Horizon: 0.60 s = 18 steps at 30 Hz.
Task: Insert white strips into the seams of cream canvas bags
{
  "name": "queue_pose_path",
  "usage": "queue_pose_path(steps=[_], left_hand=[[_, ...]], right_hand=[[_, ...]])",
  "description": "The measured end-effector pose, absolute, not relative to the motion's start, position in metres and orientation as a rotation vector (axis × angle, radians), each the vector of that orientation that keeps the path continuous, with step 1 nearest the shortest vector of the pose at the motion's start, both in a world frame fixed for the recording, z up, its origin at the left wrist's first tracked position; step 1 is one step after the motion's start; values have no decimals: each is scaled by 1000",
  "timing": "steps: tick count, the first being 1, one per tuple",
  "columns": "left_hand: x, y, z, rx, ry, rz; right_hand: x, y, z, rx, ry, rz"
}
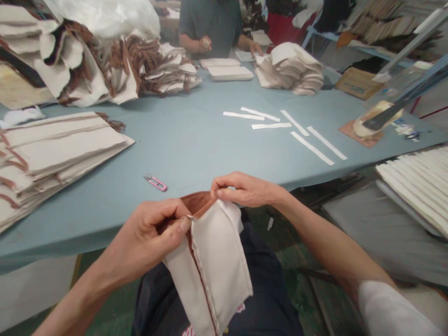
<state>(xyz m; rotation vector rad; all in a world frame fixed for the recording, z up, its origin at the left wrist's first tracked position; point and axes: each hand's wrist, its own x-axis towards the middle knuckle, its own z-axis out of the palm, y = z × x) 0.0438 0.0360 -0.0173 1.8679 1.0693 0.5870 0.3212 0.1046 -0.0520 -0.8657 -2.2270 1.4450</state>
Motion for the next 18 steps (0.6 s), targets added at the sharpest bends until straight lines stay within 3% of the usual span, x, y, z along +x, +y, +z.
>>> queue_pose_path(steps=[9, 18], left_hand=[[44, 22, 0, 2251, 1116, 1015], [30, 20, 2, 2181, 1103, 764]], right_hand=[[280, 80, -2, -525, -2401, 1043], [264, 69, -19, -620, -2391, 1014]])
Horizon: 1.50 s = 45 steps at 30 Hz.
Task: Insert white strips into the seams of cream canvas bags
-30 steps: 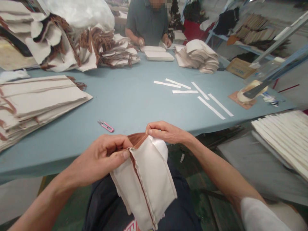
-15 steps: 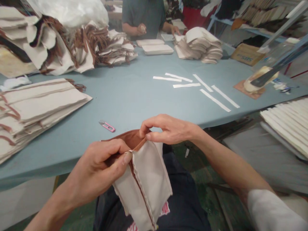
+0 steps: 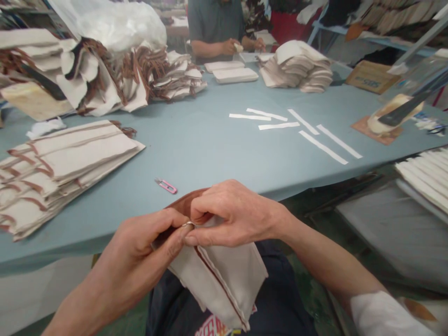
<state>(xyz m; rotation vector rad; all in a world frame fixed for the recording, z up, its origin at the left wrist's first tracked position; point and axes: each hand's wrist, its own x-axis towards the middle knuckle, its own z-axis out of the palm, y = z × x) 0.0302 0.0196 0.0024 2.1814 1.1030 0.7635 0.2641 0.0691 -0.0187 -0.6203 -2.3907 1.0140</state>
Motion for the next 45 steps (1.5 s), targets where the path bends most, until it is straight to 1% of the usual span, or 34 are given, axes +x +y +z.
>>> queue_pose_path(steps=[6, 14, 17, 20, 22, 25, 31, 34, 37, 40, 42, 45], left_hand=[[10, 26, 11, 2146, 1153, 570], [-15, 37, 19, 2165, 950, 383], [-17, 35, 16, 2269, 956, 424], [-12, 26, 12, 2452, 956, 598], [-8, 18, 11, 2550, 971, 690], [-10, 11, 6, 2674, 959, 713], [-17, 12, -8, 2927, 805, 651], [-13, 8, -11, 2914, 788, 614], [-6, -1, -12, 2807, 853, 640], [-2, -10, -13, 2562, 1107, 686], [-2, -12, -11, 2385, 1256, 650], [-2, -7, -7, 2235, 1207, 539]], right_hand=[[251, 66, -22, -610, -2380, 1145], [240, 70, -18, -601, -2502, 1135], [236, 69, -18, -631, -2504, 1099], [233, 66, -20, -650, -2407, 1122], [232, 65, -22, -630, -2274, 1220], [233, 64, -25, -586, -2061, 1426], [234, 64, -35, -581, -1737, 1956], [233, 60, -41, -573, -1589, 2063], [235, 56, -43, -655, -1591, 2056], [240, 54, -40, -671, -1711, 1974], [244, 52, -37, -614, -1813, 1813], [247, 49, -37, -553, -1972, 1434]])
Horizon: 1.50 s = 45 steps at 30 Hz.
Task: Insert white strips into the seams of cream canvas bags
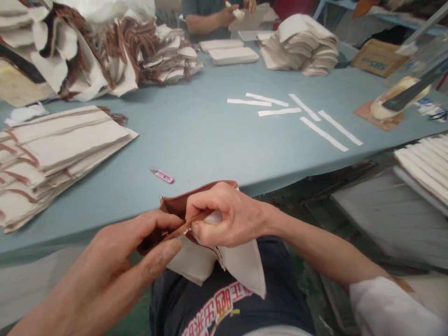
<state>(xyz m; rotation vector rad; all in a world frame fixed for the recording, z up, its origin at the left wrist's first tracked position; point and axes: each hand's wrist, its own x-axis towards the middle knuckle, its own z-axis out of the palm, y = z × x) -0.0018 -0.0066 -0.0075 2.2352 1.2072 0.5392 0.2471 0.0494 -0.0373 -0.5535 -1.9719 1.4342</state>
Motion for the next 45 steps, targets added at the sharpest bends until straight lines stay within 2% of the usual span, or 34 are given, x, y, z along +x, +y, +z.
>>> queue_pose_path(steps=[3, 6, 9, 13, 15, 23, 29, 34, 38, 41, 45], left_hand=[[3, 1, -8, 2303, 1060, 524], [10, 5, -15, 2547, 952, 668], [16, 2, -21, 2574, 924, 786], [24, -6, -22, 2186, 933, 772], [28, -8, -24, 2076, 935, 791], [36, -3, -34, 1919, 853, 837], [33, -4, -29, 1789, 846, 743], [37, 1, -11, 1863, 872, 606], [33, 13, -6, 1940, 920, 617], [24, 22, -11, 1835, 944, 682], [19, 20, -23, 1639, 897, 755]], right_hand=[[248, 45, -41, -556, -2071, 1124], [249, 42, -45, -551, -2057, 1022], [251, 42, -51, -482, -1924, 1266], [250, 42, -70, -363, -1613, 1806], [251, 41, -81, -364, -1494, 1962], [258, 42, -78, -374, -1441, 2115], [255, 42, -74, -439, -1495, 2194], [272, 51, -55, -491, -1785, 1997], [277, 57, -24, -534, -2182, 1469], [277, 49, -14, -519, -2196, 1124], [293, 41, -29, -657, -1911, 1195]])
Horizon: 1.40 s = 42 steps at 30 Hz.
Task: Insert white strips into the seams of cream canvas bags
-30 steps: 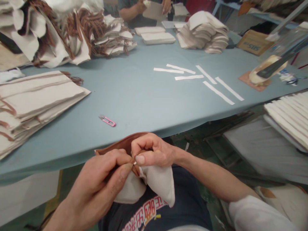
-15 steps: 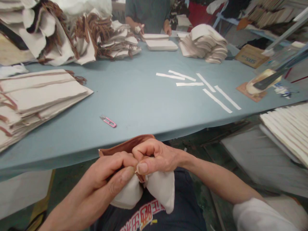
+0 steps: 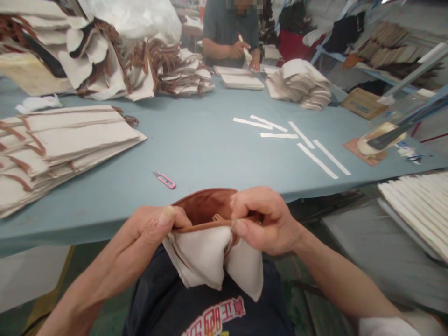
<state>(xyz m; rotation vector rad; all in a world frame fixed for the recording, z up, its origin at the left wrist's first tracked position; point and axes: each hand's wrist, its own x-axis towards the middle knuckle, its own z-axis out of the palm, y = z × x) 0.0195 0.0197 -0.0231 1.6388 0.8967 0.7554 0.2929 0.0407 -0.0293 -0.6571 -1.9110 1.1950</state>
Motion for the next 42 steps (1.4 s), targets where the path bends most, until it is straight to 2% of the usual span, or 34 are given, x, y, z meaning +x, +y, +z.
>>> queue_pose_path(steps=[4, 11, 16, 30, 36, 42], left_hand=[[24, 11, -39, 1497, 905, 736], [29, 25, -46, 1391, 851, 631], [32, 35, -39, 1312, 806, 513], [26, 48, -41, 1417, 847, 534], [30, 42, -30, 1600, 1042, 587], [35, 29, -12, 1901, 1194, 574]], right_hand=[[312, 50, -62, -926, -1699, 1347], [307, 67, -104, -1043, -1631, 1434], [302, 76, -116, -1057, -1591, 1540], [279, 93, -136, -952, -1603, 1721], [286, 101, -124, -926, -1739, 1570], [286, 92, -72, -725, -1943, 1357]])
